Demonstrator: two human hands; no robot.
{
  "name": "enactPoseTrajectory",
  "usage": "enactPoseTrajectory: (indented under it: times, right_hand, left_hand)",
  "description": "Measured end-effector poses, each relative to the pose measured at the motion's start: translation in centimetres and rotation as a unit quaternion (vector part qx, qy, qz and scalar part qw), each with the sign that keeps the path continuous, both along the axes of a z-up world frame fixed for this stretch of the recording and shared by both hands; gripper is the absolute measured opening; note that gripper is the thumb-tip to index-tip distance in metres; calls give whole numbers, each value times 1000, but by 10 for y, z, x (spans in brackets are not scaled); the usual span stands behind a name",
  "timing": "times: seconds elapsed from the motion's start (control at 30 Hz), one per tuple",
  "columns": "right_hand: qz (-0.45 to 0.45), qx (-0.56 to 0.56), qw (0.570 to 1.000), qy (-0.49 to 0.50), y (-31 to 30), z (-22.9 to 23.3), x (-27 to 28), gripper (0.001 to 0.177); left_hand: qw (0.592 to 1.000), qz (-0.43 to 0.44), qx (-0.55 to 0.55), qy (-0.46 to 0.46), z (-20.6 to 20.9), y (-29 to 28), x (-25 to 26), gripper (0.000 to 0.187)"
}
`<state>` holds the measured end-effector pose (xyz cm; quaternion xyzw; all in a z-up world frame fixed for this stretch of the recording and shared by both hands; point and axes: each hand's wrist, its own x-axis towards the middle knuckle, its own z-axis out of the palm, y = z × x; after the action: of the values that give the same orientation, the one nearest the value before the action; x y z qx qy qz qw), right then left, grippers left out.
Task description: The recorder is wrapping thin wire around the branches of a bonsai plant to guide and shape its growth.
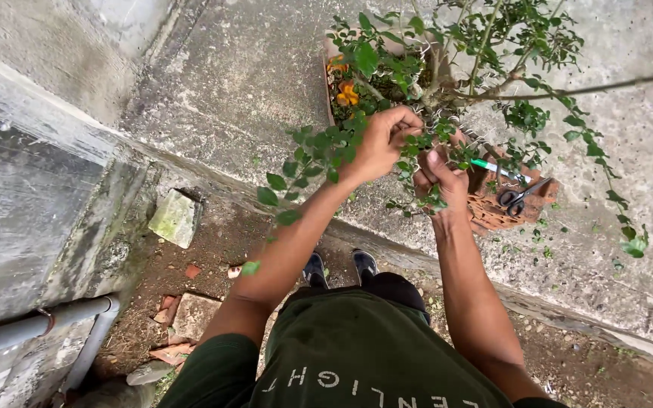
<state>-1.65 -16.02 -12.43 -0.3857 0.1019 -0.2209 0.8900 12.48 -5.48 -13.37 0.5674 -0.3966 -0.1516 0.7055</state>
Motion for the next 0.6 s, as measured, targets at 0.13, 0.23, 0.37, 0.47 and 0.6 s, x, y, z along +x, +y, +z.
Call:
enactPoseTrajectory:
  times: [0.13,0.23,0.37,0.47,0.6]
  right_hand:
    - [14,66,998,13,-14,-31,4,26]
    - [-16,25,996,79,-19,-42,5,22]
    - [31,64,996,60,-31,-55,1,22]
    - [39,102,991,74,-47,-78,-3,20]
    - [58,127,988,66,-52,-85,-5,16]
  left_hand:
    - [998,15,-34,-52,6,1,1,24]
    - [999,45,15,-19,21,2,-2,5]
    - [997,38,24,60,11,-8,1,3]
    - [996,38,46,62,17,-7,4,5]
    - [994,-18,43,99,13,-9,7,7]
